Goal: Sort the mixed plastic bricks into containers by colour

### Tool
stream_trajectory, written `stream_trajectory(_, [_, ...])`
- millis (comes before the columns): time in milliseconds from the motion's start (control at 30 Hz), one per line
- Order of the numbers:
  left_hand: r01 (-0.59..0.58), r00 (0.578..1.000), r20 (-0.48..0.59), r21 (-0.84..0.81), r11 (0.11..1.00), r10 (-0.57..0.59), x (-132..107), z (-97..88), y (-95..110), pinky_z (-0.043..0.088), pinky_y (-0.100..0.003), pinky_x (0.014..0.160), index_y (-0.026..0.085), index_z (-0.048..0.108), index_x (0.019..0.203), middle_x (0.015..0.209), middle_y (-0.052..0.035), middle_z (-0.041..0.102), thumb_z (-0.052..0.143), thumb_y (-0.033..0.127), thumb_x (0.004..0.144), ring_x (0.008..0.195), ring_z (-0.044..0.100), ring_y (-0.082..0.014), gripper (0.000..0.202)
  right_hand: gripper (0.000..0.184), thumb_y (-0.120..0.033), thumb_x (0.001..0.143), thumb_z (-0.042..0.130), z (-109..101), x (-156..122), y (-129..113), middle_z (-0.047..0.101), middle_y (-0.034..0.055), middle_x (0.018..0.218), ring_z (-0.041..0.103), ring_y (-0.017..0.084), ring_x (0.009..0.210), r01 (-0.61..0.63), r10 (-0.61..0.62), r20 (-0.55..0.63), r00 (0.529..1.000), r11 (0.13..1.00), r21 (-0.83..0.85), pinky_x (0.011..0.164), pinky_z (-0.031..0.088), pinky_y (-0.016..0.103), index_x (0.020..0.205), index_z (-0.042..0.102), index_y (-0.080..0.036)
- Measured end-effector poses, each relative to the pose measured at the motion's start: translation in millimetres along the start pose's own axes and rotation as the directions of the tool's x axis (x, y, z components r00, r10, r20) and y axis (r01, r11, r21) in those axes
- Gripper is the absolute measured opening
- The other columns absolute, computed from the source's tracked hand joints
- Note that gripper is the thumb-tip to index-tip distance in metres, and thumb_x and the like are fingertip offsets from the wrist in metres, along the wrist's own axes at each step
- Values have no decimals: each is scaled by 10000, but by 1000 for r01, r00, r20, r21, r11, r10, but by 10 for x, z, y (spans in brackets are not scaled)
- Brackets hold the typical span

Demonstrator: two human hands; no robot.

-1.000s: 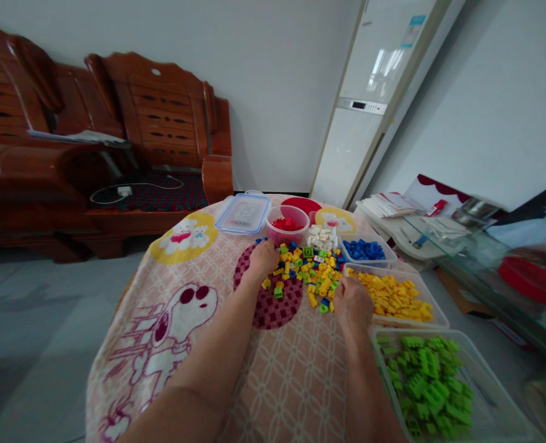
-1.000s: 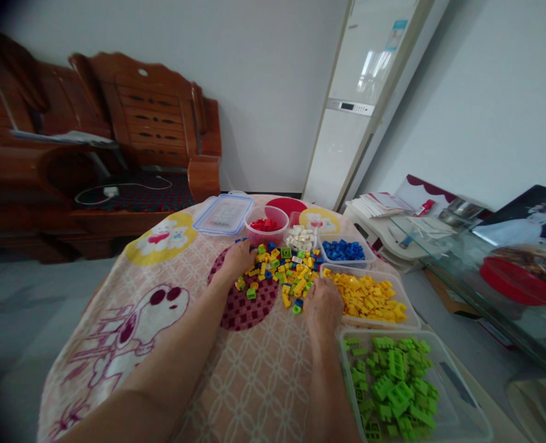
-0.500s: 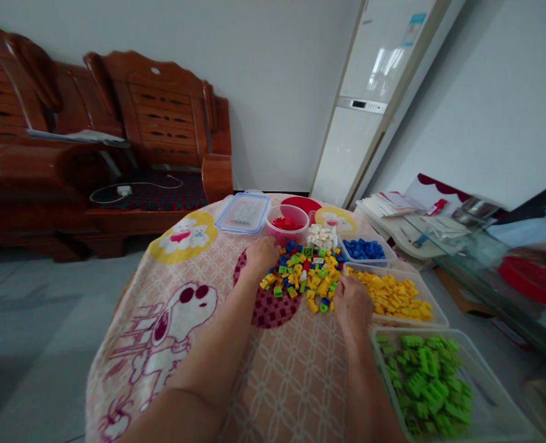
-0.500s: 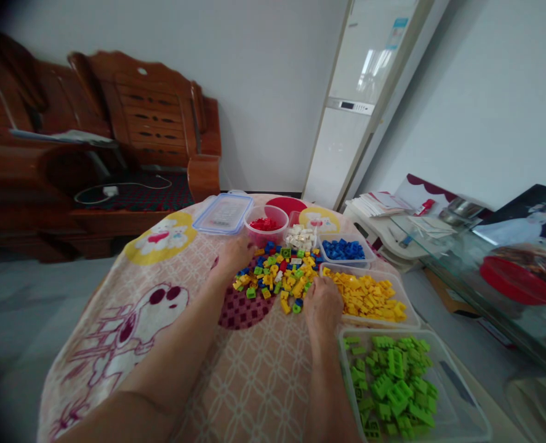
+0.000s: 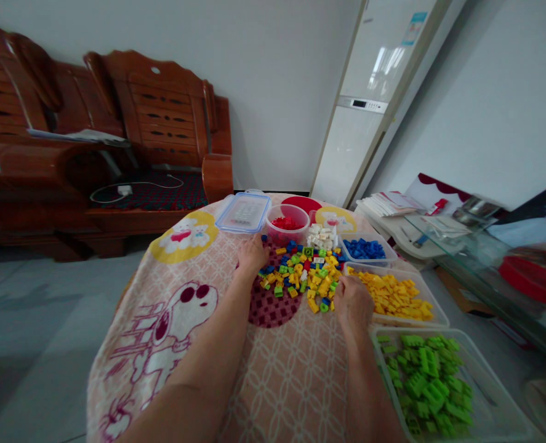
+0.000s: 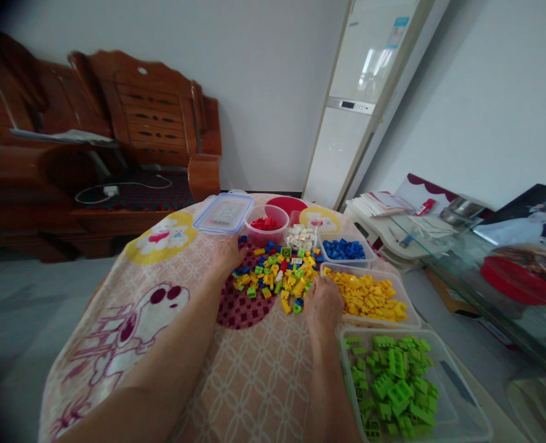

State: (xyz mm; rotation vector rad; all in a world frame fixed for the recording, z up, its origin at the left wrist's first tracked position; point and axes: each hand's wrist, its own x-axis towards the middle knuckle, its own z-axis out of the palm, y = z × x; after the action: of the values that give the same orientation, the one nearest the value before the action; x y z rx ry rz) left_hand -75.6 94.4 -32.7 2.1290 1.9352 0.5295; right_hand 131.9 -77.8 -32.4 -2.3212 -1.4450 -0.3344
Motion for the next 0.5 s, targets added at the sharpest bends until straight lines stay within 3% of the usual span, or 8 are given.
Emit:
stream_trajectory(200, [-36,999,5,18,999,35,18,13,-44,426,-399,1011,173,481,1398,1267,-144,653,522,328,901,1200,585,-298,523,253,-181,933,473,-3,0,2,694,79,974,611,159,878,8,-8,2,1000,1000,-6,741,377,251,995,718,-159])
stream_trajectory(500, [-49,999,-8,149,988,50,-32,-7,59,433,-483,946,251,526,1390,1291,-175,581,473,470,918,1191,525,-370,524,262,-188,935,469,-9,-7,-2,695,83,978,615,159,894,2,-2,4,1000,1000,9,750,389,242,979,727,-167])
